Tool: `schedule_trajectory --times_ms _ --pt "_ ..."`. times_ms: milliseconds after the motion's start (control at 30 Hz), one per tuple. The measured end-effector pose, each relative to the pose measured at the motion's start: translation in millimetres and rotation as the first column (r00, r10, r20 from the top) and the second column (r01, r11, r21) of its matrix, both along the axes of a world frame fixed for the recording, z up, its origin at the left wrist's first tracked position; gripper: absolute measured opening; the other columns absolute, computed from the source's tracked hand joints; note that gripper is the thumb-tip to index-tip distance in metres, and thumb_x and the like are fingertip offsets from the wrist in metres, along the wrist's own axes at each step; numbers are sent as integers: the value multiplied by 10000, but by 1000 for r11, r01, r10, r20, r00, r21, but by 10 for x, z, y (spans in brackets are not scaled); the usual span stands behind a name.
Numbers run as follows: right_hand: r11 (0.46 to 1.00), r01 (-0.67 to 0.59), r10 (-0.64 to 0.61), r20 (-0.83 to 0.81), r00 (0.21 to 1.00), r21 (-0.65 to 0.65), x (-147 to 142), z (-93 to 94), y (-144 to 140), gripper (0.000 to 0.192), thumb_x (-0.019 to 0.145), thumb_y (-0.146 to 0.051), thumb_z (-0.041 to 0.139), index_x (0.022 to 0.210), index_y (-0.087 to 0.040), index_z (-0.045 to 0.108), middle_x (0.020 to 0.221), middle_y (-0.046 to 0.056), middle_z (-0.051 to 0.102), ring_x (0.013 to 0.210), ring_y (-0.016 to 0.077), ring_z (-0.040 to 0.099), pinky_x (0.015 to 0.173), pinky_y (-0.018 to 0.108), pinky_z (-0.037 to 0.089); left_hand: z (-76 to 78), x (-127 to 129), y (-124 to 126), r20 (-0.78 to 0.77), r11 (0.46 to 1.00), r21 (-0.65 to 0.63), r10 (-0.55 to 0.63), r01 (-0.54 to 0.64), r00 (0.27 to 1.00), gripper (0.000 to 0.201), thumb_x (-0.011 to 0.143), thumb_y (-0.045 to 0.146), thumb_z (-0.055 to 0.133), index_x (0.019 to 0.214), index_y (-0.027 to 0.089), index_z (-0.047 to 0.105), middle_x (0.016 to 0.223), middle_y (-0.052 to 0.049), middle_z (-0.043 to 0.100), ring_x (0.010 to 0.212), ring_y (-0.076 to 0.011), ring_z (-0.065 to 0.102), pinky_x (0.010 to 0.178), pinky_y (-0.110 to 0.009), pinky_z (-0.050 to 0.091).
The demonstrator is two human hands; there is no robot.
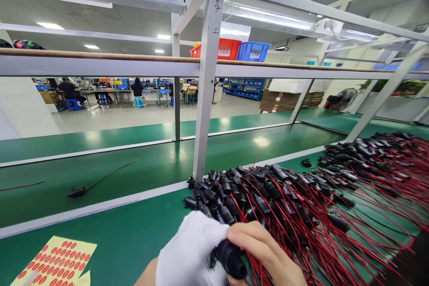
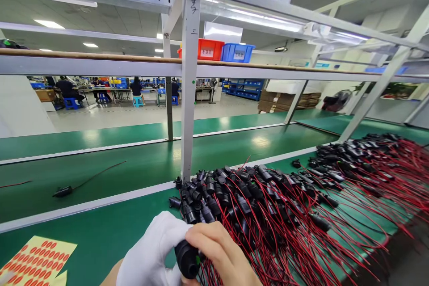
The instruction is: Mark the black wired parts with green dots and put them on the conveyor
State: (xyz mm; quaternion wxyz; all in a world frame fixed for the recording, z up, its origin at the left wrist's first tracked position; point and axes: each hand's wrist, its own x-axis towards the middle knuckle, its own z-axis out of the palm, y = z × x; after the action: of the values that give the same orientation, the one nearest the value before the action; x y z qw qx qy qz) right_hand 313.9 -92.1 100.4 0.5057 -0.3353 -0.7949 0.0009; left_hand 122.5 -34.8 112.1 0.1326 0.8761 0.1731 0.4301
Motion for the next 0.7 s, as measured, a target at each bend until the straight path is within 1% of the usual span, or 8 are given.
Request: schedule_trajectory --times_ms 133,200,267,333,400,567,633,700 --pt "956 -57 -73 -421 904 -289 -61 -81 50 238 853 -377 749 1031 -265 636 911 36 677 809 187 708 702 222 600 -111 74 -107 30 987 -18 160 -160 987 309 871 491 641 1003 212 658 760 -29 678 647 -174 574 616 -279 406" --pt "903 -129 -126 -540 832 -410 -98 -139 84 300 833 -511 752 942 -258 634 855 24 668 754 173 692 654 207 586 -150 113 -130 -22 977 -80 195 -196 981 334 822 537 692 921 217 682 721 -18 665 626 -172 557 599 -276 385" --pt "875 -162 -148 -572 807 -456 -95 -189 126 405 808 -616 729 948 -245 649 843 32 683 736 173 692 655 210 589 -136 102 -76 -11 938 -274 216 -211 976 260 794 453 729 876 208 706 726 -11 666 646 -169 557 615 -272 396" --pt "888 -129 -141 -530 836 -441 -34 -227 172 417 853 -612 682 1011 -227 666 865 55 714 745 180 715 682 220 608 -72 7 122 161 791 -603 244 -101 956 185 755 340 773 827 176 725 754 -13 684 698 -167 571 653 -269 434" --pt "911 -47 -152 -438 886 -410 77 -261 209 298 928 -494 644 1032 -216 675 882 63 744 757 180 745 696 212 623 7 -186 493 438 584 -796 375 159 817 179 743 285 807 795 134 727 773 -25 696 734 -158 585 678 -257 469" --pt "893 208 -341 -297 892 -400 419 -366 178 163 933 -379 635 930 -227 693 820 15 776 734 167 783 678 155 619 60 -884 1740 592 531 -806 726 261 350 225 977 338 579 996 123 643 811 -1 628 581 -74 528 514 -191 438" --pt "871 282 -406 -264 875 -402 565 -416 153 210 926 -420 628 893 -223 691 770 4 769 682 164 777 640 152 617 -25 -1070 2102 563 500 -819 795 281 225 234 989 345 570 1059 128 623 880 -14 636 635 -89 577 551 -212 499" --pt "834 376 -468 -159 869 -404 721 -469 170 272 945 -462 583 892 -214 680 761 9 761 672 167 769 625 174 620 -175 -1127 2313 516 455 -837 840 304 164 254 983 345 583 1120 133 616 973 -39 652 730 -118 627 622 -255 555"
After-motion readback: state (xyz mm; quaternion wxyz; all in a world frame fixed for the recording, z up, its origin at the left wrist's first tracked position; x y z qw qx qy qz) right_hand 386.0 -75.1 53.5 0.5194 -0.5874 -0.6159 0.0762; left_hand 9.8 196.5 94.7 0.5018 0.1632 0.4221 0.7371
